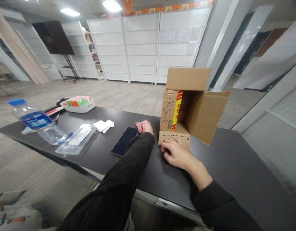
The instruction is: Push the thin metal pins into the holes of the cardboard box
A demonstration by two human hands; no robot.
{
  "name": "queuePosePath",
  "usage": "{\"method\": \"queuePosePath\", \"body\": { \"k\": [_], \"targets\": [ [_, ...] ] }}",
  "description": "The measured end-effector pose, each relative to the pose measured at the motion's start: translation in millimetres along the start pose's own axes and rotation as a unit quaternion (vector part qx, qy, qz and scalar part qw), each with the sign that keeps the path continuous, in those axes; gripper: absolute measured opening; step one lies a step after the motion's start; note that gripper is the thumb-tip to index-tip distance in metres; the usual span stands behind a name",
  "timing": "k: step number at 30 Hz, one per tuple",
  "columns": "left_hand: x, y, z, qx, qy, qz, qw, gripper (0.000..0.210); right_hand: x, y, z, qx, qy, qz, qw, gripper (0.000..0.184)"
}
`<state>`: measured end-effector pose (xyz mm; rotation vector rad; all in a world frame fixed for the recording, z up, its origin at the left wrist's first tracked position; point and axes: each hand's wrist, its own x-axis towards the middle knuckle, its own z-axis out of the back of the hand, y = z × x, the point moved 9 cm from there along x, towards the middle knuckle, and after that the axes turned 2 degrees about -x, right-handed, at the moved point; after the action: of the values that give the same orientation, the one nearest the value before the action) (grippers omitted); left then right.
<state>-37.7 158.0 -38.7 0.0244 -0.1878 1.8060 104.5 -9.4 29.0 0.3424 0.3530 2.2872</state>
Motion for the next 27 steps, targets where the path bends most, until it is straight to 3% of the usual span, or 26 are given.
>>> {"method": "queuePosePath", "body": {
  "k": [9, 27],
  "targets": [
    [-1, 3, 4.2, 0.066, -0.031, 0.029, 0.997, 0.061, 1, 2, -1, -0.003, 0.002, -0.003, 1.0, 0.015],
    [0, 3, 1.9, 0.063, -0.008, 0.018, 0.998, 0.054, 3, 15, -6, -0.02, 0.023, 0.012, 0.999, 0.014]
  ]
}}
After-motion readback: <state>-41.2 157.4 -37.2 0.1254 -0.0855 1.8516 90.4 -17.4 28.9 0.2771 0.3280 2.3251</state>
